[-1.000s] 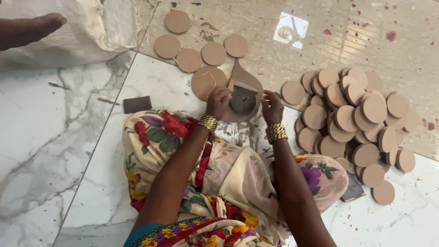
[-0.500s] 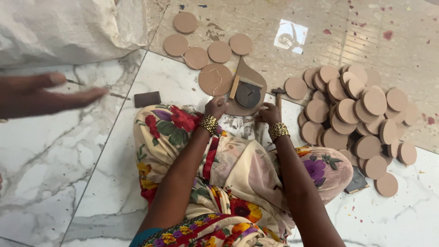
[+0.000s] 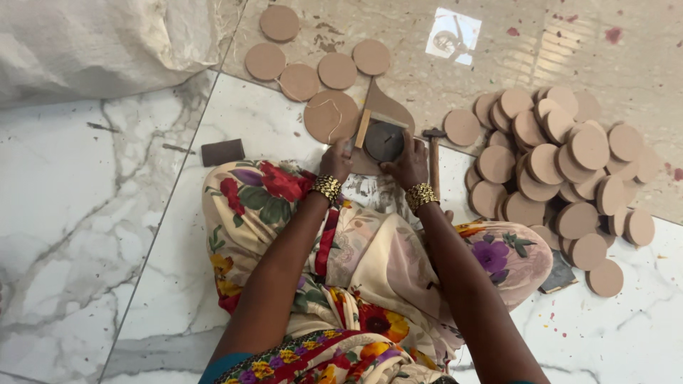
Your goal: The person sits on the floor cutting circular wooden discs using a small blade against a metal template, tapping the blade with a hammer. They position each disc, cut around the template, and set finished discs onto a growing pile beside them, repeating the cycle.
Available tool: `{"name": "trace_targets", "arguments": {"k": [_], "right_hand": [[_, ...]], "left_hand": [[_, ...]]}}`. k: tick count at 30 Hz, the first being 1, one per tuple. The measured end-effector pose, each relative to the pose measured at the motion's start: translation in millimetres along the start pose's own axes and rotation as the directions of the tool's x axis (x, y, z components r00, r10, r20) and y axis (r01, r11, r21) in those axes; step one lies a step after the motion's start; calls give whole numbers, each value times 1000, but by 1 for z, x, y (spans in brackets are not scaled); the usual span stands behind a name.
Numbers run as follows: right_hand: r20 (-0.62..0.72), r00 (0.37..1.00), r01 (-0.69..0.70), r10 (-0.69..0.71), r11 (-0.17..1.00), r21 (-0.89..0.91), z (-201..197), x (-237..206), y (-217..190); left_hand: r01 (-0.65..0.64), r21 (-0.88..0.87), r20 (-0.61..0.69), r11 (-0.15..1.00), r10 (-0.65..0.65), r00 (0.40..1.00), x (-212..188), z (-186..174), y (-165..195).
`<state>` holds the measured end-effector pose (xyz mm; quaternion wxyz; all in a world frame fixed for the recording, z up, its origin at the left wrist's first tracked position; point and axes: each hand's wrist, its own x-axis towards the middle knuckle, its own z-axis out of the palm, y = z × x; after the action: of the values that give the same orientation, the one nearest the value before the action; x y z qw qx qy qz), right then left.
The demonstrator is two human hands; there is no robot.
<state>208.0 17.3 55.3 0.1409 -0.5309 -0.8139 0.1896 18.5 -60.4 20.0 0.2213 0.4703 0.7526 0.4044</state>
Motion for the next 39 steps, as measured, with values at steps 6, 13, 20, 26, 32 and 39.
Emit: {"name": "trace_targets", "arguments": {"k": [6,13,20,26,32,39], "right_hand": [[-86,994,66,-61,996,53,17,2,0],[-72,997,14,-8,996,91,24,4,6],[-138,990,47,-23,984,171,24,2,4],[-101,995,1,14,990,138,23,1,1],[-102,995,27,-11,987,160,15,0,-3],[60,987,-160,149,877,453,-4,1,9]], "left_hand": [[-50,-51,100,997,55,994,2,-1,-1],[-74,56,162,996,64,985,4,5,-8],[-262,166,97,951,249,964,7,7,-12],[-178,93,81,980,171,982,3,3,-5],[-44,97,184,994,26,983,4,-2,-2],[-119,-48,103,992,123,987,8,3,-12]]}}
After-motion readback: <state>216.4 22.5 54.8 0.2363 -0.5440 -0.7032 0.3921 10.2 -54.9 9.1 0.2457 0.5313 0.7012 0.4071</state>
